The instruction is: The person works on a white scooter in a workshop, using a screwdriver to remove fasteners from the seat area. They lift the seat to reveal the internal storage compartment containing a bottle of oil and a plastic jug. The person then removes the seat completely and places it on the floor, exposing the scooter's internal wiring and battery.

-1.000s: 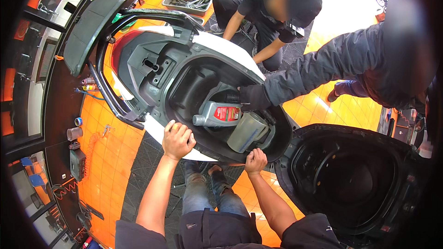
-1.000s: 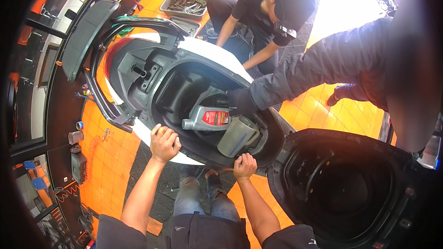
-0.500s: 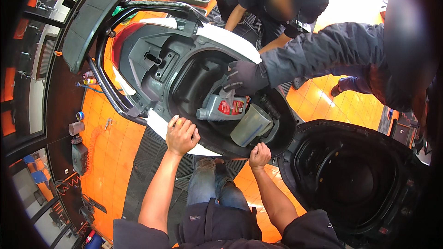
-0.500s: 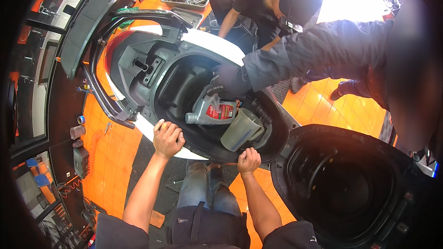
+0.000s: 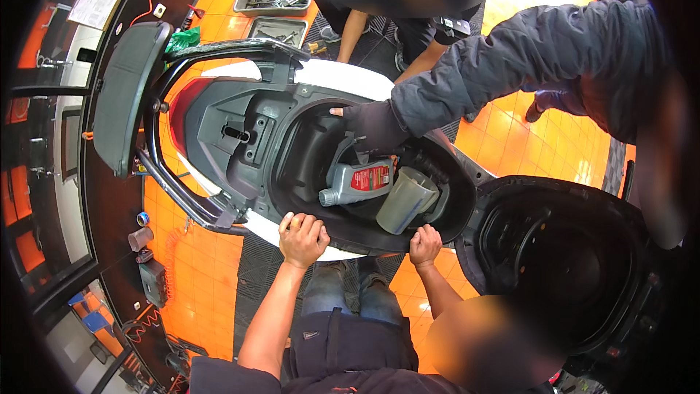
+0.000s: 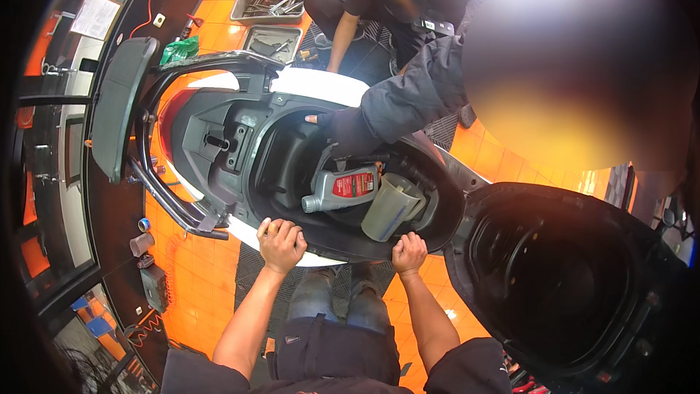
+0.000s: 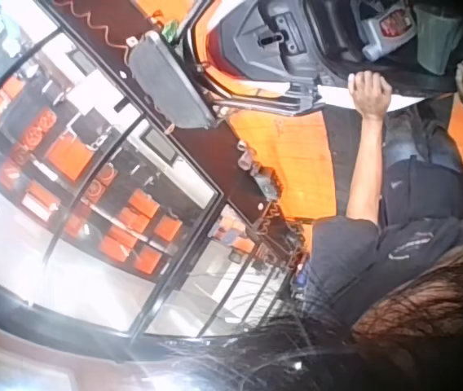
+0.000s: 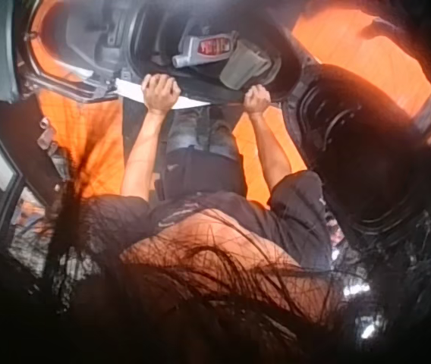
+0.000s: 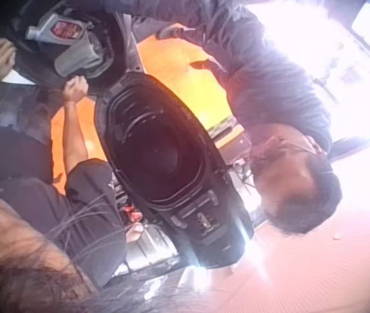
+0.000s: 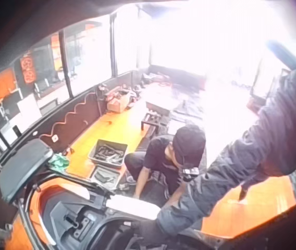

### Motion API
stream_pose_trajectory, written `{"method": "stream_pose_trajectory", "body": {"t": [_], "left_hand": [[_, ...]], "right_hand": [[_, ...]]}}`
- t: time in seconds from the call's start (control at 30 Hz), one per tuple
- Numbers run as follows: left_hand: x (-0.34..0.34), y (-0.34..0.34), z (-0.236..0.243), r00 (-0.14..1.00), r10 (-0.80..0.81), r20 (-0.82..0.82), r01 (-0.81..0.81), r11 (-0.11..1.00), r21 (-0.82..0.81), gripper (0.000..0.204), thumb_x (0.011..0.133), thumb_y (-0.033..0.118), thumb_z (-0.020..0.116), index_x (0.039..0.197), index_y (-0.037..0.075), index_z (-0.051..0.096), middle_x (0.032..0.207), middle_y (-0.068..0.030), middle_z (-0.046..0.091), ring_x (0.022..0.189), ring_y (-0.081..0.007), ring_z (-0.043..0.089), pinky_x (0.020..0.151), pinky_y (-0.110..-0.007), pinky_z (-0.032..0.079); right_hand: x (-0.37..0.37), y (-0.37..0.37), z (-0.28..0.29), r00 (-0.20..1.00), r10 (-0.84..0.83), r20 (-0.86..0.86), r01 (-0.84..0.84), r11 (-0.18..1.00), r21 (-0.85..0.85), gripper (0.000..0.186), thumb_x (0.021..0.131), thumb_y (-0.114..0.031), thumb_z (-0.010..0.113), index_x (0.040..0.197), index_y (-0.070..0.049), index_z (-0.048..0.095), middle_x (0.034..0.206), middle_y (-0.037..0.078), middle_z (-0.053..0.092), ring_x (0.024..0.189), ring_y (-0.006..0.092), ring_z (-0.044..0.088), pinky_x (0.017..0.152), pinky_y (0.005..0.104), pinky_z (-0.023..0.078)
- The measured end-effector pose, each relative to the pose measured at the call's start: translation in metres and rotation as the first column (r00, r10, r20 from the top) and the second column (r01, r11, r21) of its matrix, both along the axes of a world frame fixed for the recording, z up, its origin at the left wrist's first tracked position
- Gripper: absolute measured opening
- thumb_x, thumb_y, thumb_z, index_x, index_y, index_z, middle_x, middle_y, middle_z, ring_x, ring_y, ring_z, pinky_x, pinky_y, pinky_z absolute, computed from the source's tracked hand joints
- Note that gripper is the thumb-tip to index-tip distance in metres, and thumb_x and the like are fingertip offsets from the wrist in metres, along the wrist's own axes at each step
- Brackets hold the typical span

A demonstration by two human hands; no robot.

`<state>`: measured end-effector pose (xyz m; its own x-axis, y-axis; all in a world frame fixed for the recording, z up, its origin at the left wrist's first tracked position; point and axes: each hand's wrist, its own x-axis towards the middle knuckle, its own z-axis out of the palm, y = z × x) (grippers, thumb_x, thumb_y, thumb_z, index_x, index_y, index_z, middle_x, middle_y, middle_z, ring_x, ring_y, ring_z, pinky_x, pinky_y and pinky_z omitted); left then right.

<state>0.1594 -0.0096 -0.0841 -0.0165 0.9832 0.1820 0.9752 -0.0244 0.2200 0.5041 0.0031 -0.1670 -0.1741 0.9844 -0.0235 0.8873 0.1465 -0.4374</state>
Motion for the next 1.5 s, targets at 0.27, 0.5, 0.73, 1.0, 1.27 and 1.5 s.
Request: {"method": "stream_pose_trajectory", "body": {"t": [0.27, 0.5, 0.73, 1.0, 1.27, 1.5], "left_hand": [[-0.004, -0.001, 0.001, 0.999, -0.050, -0.005, 0.049, 0.998, -0.033, 0.009, 0.083, 0.029, 0.066, 0.085, 0.021, 0.068, 0.091, 0.0067, 0.062, 0.101, -0.0147, 0.058, 0.108, -0.042, 0.032], [-0.006, -0.003, 0.000, 0.997, -0.075, 0.005, 0.075, 0.996, -0.041, 0.009, 0.083, 0.030, 0.065, 0.086, 0.022, 0.069, 0.093, 0.0070, 0.063, 0.102, -0.0152, 0.058, 0.108, -0.043, 0.031], [-0.006, -0.005, -0.002, 0.996, -0.090, 0.017, 0.091, 0.994, -0.062, 0.011, 0.083, 0.029, 0.065, 0.088, 0.022, 0.071, 0.096, 0.0060, 0.064, 0.105, -0.0171, 0.057, 0.110, -0.045, 0.028], [-0.005, -0.002, -0.002, 0.997, -0.071, 0.024, 0.073, 0.996, -0.053, 0.011, 0.082, 0.028, 0.066, 0.088, 0.020, 0.071, 0.097, 0.0041, 0.064, 0.105, -0.0186, 0.057, 0.111, -0.046, 0.029], [-0.002, -0.003, -0.002, 0.998, -0.064, 0.014, 0.065, 0.998, -0.028, 0.012, 0.081, 0.026, 0.065, 0.088, 0.017, 0.069, 0.096, 0.0017, 0.063, 0.105, -0.0206, 0.057, 0.111, -0.048, 0.030], [-0.003, -0.007, -0.001, 0.999, -0.049, -0.008, 0.049, 0.998, -0.038, 0.016, 0.082, 0.030, 0.065, 0.090, 0.016, 0.069, 0.097, 0.0003, 0.061, 0.105, -0.0205, 0.057, 0.111, -0.048, 0.032]], "right_hand": [[-0.003, 0.004, 0.008, 1.000, -0.013, 0.007, 0.013, 0.998, -0.063, 0.018, 0.083, -0.020, 0.054, 0.075, -0.004, 0.053, 0.082, 0.015, 0.050, 0.080, 0.0359, 0.054, 0.071, 0.0472, 0.042], [-0.006, 0.004, 0.013, 1.000, -0.020, -0.004, 0.020, 0.996, -0.084, 0.018, 0.085, -0.020, 0.051, 0.077, -0.004, 0.051, 0.083, 0.015, 0.049, 0.081, 0.0376, 0.053, 0.072, 0.0480, 0.041], [-0.003, 0.008, 0.012, 1.000, -0.027, 0.009, 0.027, 0.996, -0.085, 0.015, 0.079, -0.019, 0.058, 0.075, -0.004, 0.057, 0.082, 0.013, 0.054, 0.080, 0.0353, 0.056, 0.072, 0.0471, 0.045], [0.012, 0.062, -0.009, 0.783, -0.615, -0.091, 0.543, 0.748, -0.381, 0.070, 0.081, -0.006, 0.070, 0.145, 0.002, 0.043, 0.143, 0.023, 0.050, 0.114, 0.0358, 0.064, 0.100, 0.0409, 0.051], [0.027, 0.090, -0.020, 0.785, -0.537, -0.309, 0.304, 0.768, -0.564, 0.037, 0.083, -0.012, 0.079, 0.114, 0.002, 0.066, 0.104, 0.012, 0.070, 0.097, 0.0217, 0.066, 0.088, 0.0351, 0.052], [0.025, 0.034, 0.064, 0.791, -0.446, -0.419, 0.180, 0.824, -0.537, 0.022, 0.084, 0.003, 0.077, 0.104, 0.001, 0.067, 0.098, 0.004, 0.073, 0.091, 0.0100, 0.065, 0.082, 0.0282, 0.052]]}}
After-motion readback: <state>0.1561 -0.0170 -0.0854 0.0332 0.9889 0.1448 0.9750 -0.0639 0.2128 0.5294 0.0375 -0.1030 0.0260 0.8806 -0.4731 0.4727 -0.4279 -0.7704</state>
